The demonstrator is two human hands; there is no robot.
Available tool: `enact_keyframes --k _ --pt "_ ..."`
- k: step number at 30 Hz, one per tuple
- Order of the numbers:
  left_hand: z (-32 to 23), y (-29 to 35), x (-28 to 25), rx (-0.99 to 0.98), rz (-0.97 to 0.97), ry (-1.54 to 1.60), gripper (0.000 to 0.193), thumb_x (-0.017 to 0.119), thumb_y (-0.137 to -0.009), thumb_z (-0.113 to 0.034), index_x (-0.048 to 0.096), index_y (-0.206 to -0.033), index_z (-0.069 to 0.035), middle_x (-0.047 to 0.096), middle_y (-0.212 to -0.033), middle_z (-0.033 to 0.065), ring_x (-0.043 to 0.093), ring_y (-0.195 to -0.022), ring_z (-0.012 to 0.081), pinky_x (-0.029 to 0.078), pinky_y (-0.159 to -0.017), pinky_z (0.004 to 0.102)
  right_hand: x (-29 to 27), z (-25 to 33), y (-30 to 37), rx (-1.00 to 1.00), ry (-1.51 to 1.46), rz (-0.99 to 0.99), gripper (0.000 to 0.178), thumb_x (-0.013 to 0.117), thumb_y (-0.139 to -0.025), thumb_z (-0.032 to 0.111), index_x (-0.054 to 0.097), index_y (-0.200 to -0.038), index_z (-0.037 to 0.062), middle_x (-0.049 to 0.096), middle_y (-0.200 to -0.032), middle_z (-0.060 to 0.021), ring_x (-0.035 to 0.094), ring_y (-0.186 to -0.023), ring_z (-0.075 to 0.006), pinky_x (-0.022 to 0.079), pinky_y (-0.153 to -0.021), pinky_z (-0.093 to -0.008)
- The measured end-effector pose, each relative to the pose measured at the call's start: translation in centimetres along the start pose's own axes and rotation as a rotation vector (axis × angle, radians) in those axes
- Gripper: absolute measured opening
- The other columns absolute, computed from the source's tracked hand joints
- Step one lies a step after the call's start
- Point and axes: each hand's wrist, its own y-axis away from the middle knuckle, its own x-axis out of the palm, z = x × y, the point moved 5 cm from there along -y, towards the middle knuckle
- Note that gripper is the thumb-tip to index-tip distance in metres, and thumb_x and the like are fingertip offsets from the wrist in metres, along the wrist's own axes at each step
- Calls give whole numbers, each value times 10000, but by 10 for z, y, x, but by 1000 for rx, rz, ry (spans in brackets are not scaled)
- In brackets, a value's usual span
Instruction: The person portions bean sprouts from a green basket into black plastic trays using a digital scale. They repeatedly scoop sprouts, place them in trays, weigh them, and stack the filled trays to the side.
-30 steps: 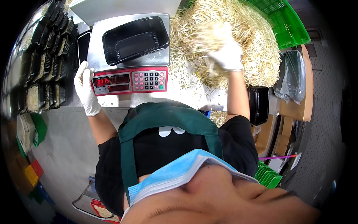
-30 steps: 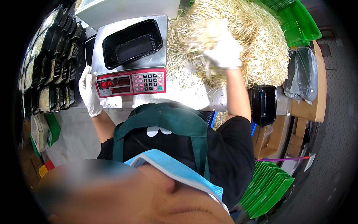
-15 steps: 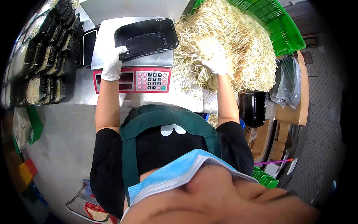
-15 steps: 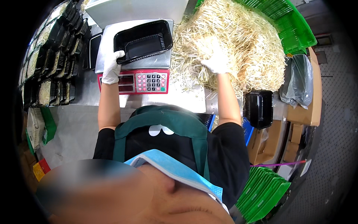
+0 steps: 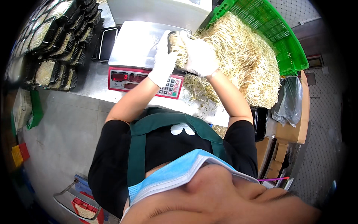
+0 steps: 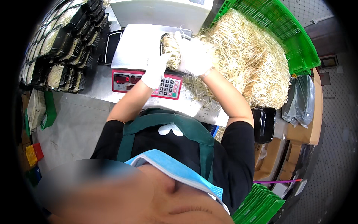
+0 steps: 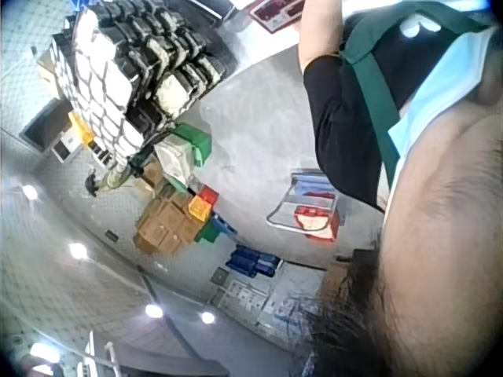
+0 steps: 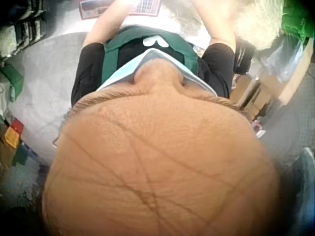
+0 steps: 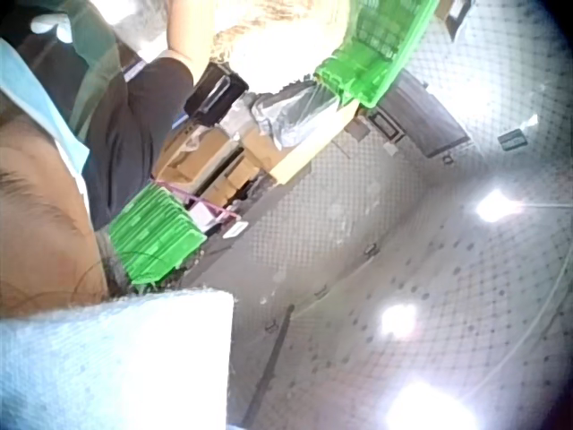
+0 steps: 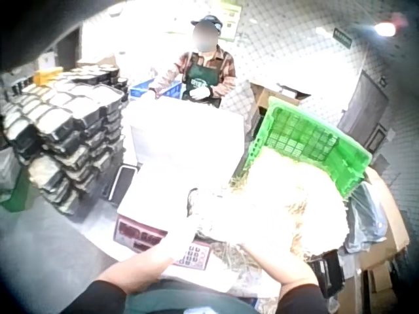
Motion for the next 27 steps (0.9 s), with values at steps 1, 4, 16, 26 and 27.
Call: enact_keyframes --k 1,4,16,26,27 --pt "8 3 -7 -91 -46 123 616 486 -736 60 402 -1345 11 501 -1280 196 491 -1190 289 395 -1018 350 9 0 -13 13 -38 88 894 747 -593 286 387 -1327 -77 625 -927 -196 603 -782 -343 476 -732 -407" --pt "-11 8 -21 -279 7 246 581 499 -779 17 382 -1346 55 510 -1277 202 474 -1213 249 397 -1014 332 42 -5 -22 -7 -145 159 812 715 -602 327 451 -1274 -45 638 -970 -231 632 -828 -376 510 -745 -425" --pt "-39 -16 4 659 383 -1081 1011 619 -701 -666 358 -1363 52 570 -1124 205 539 -1039 322 333 -949 464 -6 -31 -12 47 56 501 793 740 -652 476 451 -1259 56 557 -1176 -213 433 -1242 -350 217 -1076 -554" --pt "-21 -27 15 543 689 -1135 687 680 -653 -637 580 -942 -22 588 -807 134 578 -746 277 447 -701 385 9 -46 15 96 -95 316 762 720 -663 165 372 -1319 -4 526 -1128 -251 540 -1069 -368 481 -862 -397" --pt "-21 -26 15 571 682 -1082 685 691 -648 -629 582 -939 -19 593 -814 141 582 -753 281 452 -701 386 7 -44 16 69 -101 240 779 717 -660 153 361 -1334 -5 521 -1148 -254 538 -1083 -368 483 -859 -398"
